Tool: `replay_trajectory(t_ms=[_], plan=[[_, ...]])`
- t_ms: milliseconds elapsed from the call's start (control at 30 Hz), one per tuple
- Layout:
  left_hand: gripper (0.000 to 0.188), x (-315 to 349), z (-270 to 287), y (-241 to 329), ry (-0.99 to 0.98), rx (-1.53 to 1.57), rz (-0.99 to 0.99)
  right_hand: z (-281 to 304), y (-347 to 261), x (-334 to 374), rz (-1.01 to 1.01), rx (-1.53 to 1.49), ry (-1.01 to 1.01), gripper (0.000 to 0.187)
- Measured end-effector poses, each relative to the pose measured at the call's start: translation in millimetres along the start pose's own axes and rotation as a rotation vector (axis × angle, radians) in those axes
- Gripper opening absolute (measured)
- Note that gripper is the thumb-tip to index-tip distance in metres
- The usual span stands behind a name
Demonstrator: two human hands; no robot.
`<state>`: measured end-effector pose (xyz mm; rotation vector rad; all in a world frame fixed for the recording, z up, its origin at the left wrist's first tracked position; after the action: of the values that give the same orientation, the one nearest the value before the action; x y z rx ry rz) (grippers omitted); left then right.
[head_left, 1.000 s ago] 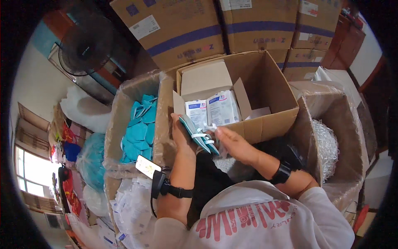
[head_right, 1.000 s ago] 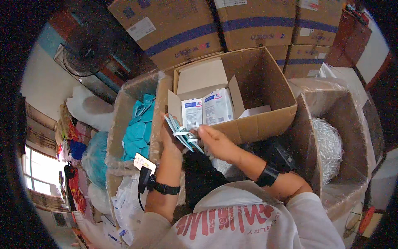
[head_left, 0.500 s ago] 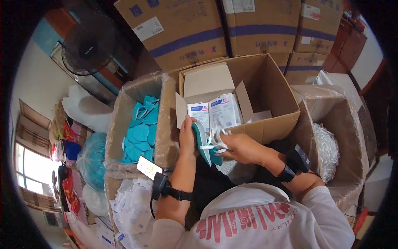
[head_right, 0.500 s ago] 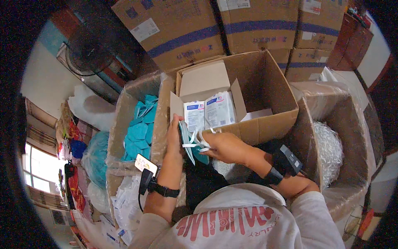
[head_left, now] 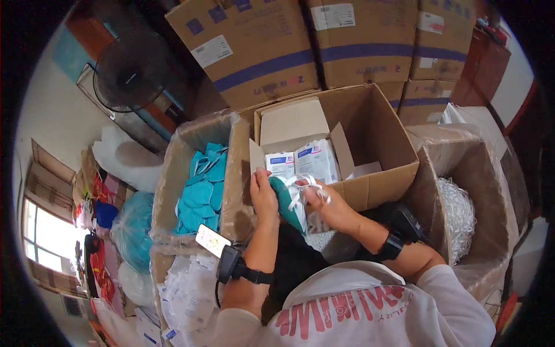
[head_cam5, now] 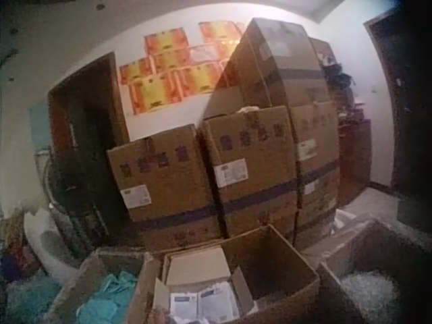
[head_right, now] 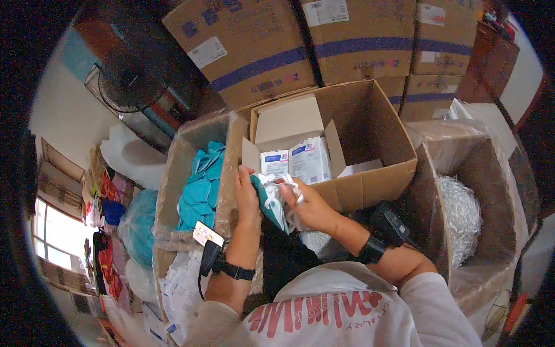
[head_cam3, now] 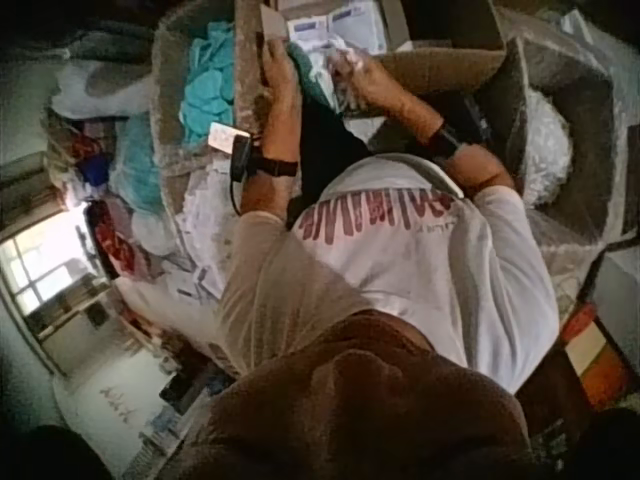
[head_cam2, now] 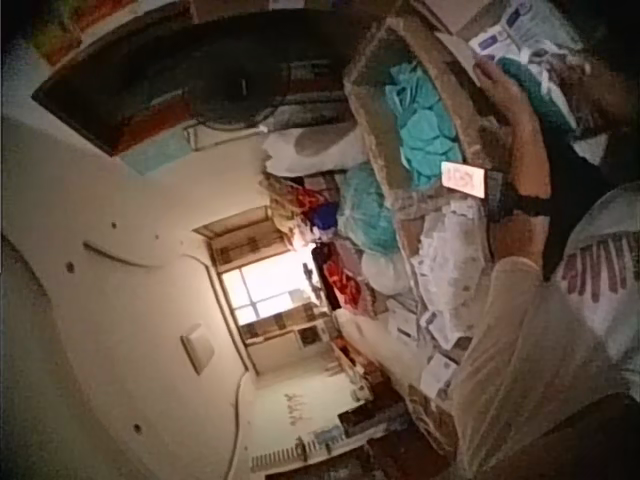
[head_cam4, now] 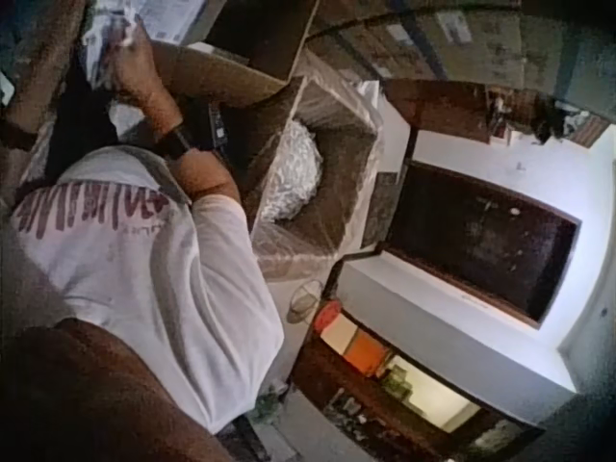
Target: Packing individual face masks into a box.
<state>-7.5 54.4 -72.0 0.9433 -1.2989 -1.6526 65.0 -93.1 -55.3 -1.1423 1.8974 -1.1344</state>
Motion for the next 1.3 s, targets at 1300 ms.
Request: replay_trajectory(t_ms=[1300], plan=[[0.025, -26.7, -65.2, 86.0, 0.013, -0.241, -0.501, 4.2, -7.7, 15.4, -0.336, 0.035, -0.158, 0.032]])
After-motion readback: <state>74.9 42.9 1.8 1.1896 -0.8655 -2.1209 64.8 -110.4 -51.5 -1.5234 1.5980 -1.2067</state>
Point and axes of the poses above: each hand's wrist, its own x-axis away from the middle knuckle, its own z-axis out of the back of the hand, y = z × x, the point moved 8 cm from there along -x, towards the middle knuckle, and after that the axes turned 12 degrees about -x, right-handed, at the moved point
